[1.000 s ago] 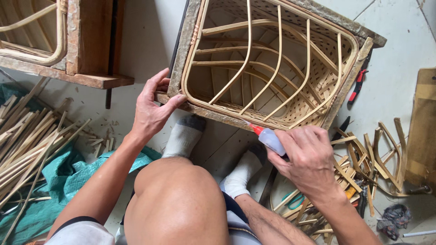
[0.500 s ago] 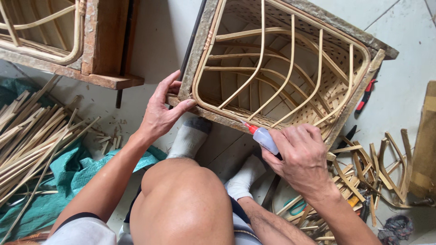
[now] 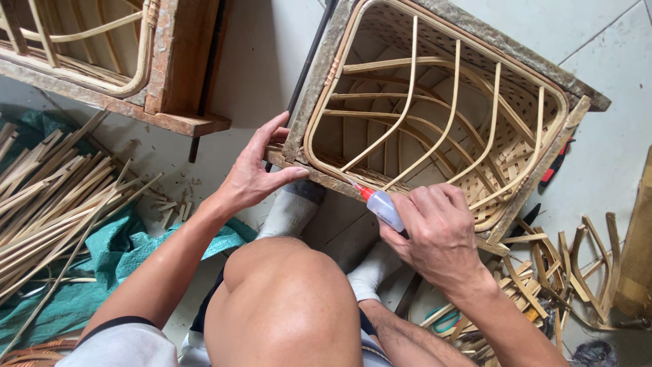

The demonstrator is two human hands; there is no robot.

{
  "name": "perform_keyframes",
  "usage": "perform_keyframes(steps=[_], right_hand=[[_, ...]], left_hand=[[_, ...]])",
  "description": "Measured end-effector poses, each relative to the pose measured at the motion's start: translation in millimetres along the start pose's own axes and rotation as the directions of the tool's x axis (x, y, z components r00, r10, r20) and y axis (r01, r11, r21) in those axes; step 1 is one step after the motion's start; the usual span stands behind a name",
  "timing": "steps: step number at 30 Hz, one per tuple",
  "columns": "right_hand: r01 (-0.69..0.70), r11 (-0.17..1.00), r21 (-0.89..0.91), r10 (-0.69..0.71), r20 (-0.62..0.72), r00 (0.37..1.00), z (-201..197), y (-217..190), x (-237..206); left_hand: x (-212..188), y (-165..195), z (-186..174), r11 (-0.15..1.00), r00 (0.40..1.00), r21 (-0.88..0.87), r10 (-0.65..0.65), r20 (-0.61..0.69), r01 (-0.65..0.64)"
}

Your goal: The person sits on the floor assembling a rattan basket frame in a wooden mold. They fit curved bamboo ribs into the woven rim, apply glue from a squeeze bottle along the joints, and tap the ribs and frame with a hammer to seat them, rotating the mold to reach each side.

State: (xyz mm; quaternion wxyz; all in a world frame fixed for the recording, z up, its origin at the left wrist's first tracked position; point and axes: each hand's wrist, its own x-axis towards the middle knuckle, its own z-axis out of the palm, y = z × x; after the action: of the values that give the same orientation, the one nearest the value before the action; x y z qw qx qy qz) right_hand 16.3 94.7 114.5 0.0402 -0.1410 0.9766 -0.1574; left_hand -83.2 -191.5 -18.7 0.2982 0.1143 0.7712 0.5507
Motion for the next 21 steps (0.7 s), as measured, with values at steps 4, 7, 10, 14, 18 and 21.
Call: perform_keyframes(steps=[4,7,10,14,18,21], right_hand=[[0.033,0.999,-0.009,-0.032,0.016,0.999,9,-4,13],[0.033,0.999,-0.032,-0.032,0.043,0.999,7,-1,19],[0.036,0.997,-0.068,-0.031,0.066,0.997,-4,8,26],[0.120,0.979,-0.165,-0.118,0.026,0.993,-16,29,52],[0.244,0.947,-0.208,-0.245,0.020,0.969,-17,46,92],[0.357,0.893,-0.273,-0.367,0.015,0.930,-9,53,124]], left_hand=[[0,1,0,1.000,1.000,-0.010,-0.013,-0.008,0.013],[1,2,-1,1.000,1.000,-0.019,-0.018,-0.016,0.018],[3,3,-4,0.999,0.999,-0.033,-0.038,-0.021,0.037],[8,4,-2,0.987,0.993,-0.153,-0.065,-0.103,0.048],[10,5,5,0.967,0.973,-0.248,-0.103,-0.206,0.049],[10,5,7,0.972,0.961,-0.228,-0.106,-0.256,0.046]])
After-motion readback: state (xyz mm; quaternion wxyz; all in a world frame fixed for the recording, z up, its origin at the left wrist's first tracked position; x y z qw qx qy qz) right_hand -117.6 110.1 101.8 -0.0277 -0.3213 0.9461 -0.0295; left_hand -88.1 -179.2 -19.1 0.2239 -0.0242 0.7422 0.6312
